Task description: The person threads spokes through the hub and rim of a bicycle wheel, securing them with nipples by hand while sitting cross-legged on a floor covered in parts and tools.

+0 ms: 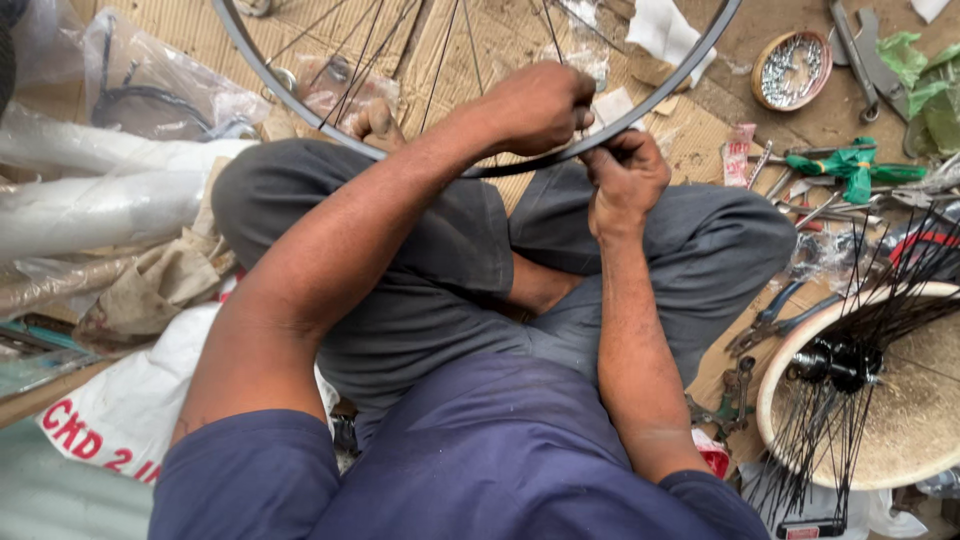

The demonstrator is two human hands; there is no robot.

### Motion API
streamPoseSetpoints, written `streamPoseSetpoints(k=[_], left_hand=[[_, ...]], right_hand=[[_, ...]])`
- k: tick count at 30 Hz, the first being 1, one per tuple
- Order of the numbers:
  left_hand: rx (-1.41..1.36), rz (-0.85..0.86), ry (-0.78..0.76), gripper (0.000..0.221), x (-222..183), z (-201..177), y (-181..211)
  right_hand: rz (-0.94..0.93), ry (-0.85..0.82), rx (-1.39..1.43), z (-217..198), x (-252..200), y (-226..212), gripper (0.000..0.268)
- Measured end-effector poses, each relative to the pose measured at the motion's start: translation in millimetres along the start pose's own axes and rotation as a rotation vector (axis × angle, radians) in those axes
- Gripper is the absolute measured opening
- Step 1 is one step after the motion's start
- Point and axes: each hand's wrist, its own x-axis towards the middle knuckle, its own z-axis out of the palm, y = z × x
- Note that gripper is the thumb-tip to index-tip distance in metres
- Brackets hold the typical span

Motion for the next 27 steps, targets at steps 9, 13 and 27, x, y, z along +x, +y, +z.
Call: streamPoseSetpoints(k=[9, 13, 27], left_hand=[[-0.402, 0.102, -0.105, 0.020, 18, 5, -15], [0.037, 0.030, 0.097, 0.036, 17, 22, 1], [-0.341, 0.155, -0.107, 0.036, 20, 4, -16]], right_hand=[[0.040, 0.035, 0.142, 0, 9, 6, 0.023], [0.014, 0.002, 0.133, -4, 8, 4, 0.021], [0.011, -0.011, 0.250, 1, 2, -3, 0.018]])
